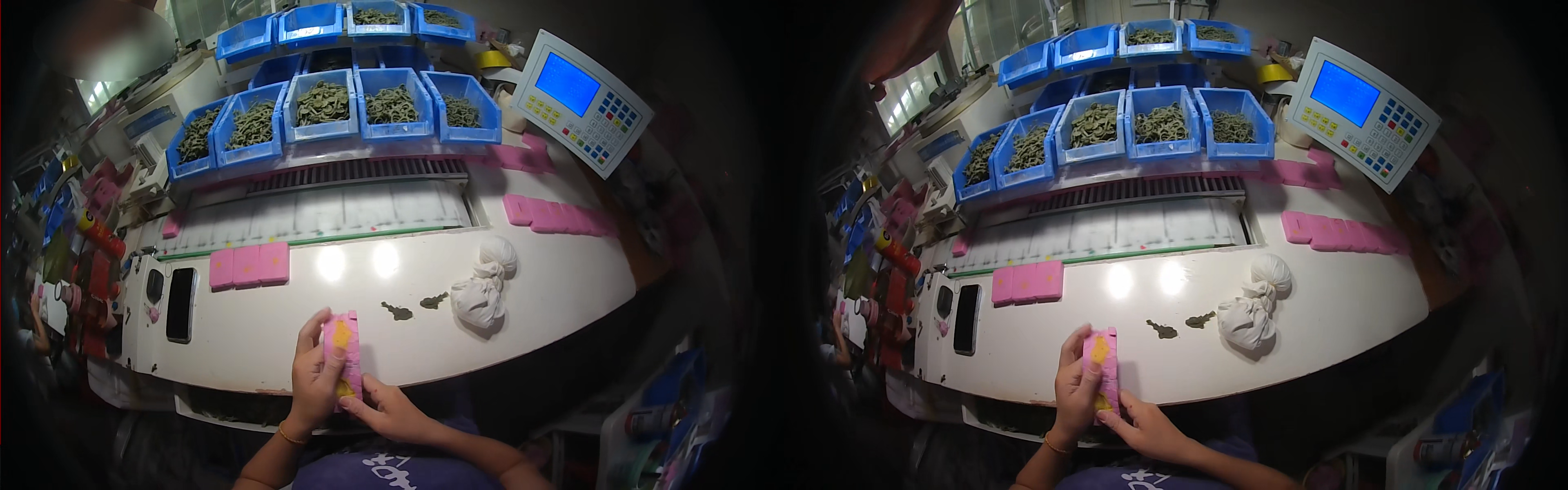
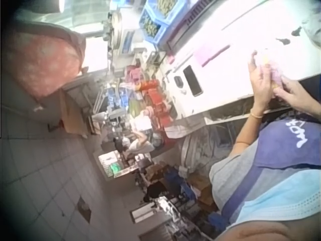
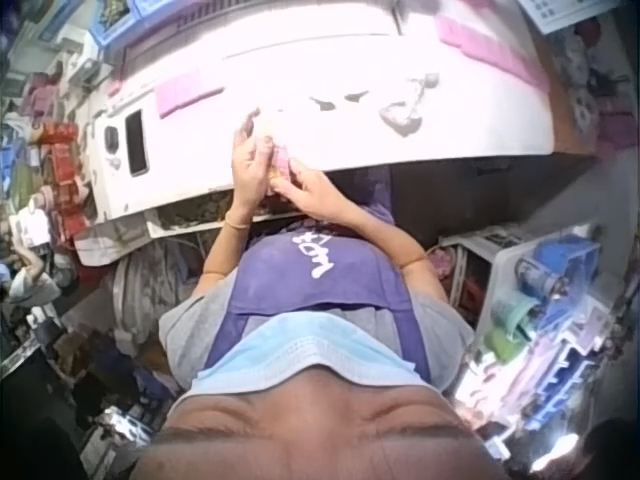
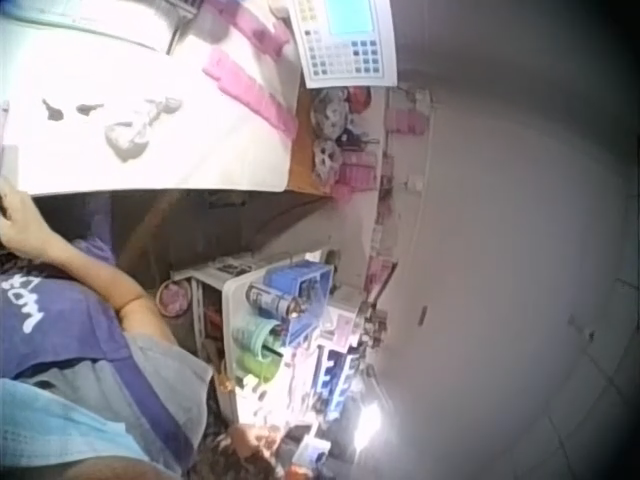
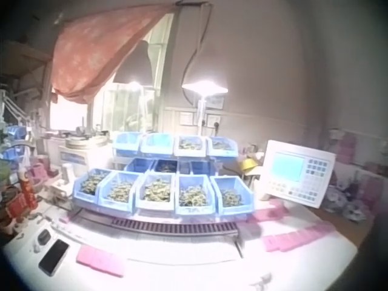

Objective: Assembling small components into a pink mold and cleaning the finished parts.

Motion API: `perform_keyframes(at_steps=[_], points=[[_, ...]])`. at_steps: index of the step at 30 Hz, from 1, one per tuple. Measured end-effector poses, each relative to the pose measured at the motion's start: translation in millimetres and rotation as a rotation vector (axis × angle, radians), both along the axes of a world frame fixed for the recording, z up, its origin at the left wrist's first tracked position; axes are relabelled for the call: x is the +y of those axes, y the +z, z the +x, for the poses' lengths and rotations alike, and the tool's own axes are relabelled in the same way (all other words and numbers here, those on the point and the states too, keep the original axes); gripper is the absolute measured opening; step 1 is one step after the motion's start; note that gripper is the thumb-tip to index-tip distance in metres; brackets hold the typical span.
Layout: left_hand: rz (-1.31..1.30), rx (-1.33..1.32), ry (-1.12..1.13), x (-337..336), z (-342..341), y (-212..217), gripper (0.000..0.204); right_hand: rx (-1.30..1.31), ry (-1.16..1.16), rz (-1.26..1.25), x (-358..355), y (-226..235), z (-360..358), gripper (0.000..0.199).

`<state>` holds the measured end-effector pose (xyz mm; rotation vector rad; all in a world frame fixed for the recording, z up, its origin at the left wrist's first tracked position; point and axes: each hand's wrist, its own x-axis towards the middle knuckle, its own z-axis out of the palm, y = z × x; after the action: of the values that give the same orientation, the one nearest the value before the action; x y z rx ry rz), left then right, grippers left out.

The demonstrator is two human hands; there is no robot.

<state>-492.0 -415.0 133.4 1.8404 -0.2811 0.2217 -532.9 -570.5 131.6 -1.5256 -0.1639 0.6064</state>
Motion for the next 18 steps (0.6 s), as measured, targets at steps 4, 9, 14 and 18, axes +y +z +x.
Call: perform_keyframes(at_steps=[4, 9, 14, 18], points=[[-0.691, 0.552, -0.273, 5.7, 2.0, -1.1, 0.054, 0.062, 0.05, 0.174, -4.7, 0.0, 4.7, 0.042], [-0.935, 0.805, -0.127, 8.5, 6.9, -4.3, 0.061, -0.924, -0.13, -0.766, -69.6, 18.3, 42.6, 0.024], [-0.721, 0.788, -0.047, -3.6, 9.5, 5.3, 0.059, -0.627, -0.802, -1.276, -139.7, 17.9, 117.9, 0.048], [-0.694, 0.772, -0.048, -4.6, 11.4, 5.0, 0.059, -0.62, -0.58, -1.186, -168.7, 6.9, 135.4, 0.059]])
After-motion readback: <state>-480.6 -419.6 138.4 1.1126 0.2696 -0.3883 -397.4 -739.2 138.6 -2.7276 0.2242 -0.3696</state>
